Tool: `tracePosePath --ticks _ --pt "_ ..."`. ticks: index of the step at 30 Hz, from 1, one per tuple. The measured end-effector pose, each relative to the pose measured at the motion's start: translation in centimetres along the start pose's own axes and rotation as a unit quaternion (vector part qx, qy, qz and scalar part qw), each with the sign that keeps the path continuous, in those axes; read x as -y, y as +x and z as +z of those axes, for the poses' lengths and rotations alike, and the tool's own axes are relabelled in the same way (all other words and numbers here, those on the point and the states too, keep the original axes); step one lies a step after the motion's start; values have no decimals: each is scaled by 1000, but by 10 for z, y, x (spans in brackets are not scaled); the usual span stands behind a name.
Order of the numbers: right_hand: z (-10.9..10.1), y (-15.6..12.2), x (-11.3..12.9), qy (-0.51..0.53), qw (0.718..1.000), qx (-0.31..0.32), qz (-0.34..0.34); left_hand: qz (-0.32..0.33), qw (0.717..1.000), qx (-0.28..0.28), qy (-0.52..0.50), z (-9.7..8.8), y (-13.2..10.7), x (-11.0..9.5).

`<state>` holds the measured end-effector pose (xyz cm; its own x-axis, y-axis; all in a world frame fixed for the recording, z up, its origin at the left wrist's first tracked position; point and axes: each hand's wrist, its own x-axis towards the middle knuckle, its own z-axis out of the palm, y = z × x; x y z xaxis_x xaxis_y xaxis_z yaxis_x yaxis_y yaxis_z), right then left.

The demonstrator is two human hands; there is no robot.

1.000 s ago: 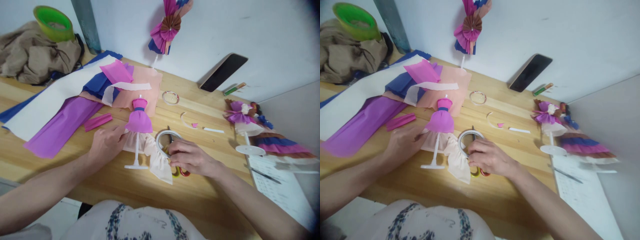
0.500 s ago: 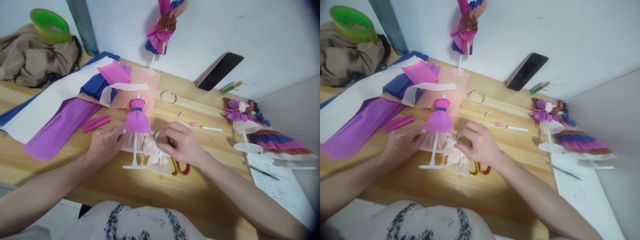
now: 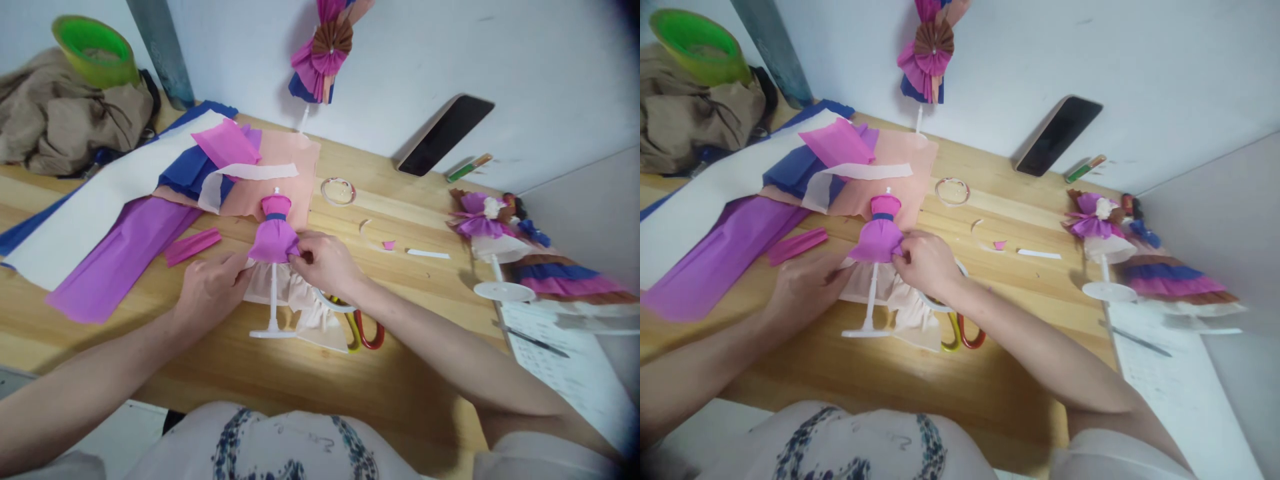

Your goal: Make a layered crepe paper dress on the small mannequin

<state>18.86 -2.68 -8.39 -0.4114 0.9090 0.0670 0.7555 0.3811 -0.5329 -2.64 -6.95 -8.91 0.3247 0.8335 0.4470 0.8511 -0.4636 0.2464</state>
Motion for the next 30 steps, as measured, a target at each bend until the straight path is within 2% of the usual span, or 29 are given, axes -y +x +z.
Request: tracePosePath --ticks 10,14,17,21,23,24,27,30 --pt "1 -2 -4 -26 998 -45 -48 -24 1000 16 -1 1 -1 0" --pt "-1 -2 -3 33 999 -8 -8 -44 998 24 -32 -2 1 -2" --pt "-4 -5 -2 9 1000 16 7 -75 995 35 -61 -6 3 -5" --pt "-12 -20 6 -93 992 -75 -44 -109 988 55 -90 -9 6 -7" --pt "-15 -30 14 -81 989 -95 -83 -123 983 66 -116 -10 8 -9" --pt "-16 -34 19 -63 988 -86 -115 -132 980 75 -132 -10 9 -9" --pt "-14 -43 34 -66 967 7 -246 -168 964 117 -173 -13 11 -11" --pt "-10 -46 45 -156 939 85 -294 -195 949 166 -187 -15 11 -10"
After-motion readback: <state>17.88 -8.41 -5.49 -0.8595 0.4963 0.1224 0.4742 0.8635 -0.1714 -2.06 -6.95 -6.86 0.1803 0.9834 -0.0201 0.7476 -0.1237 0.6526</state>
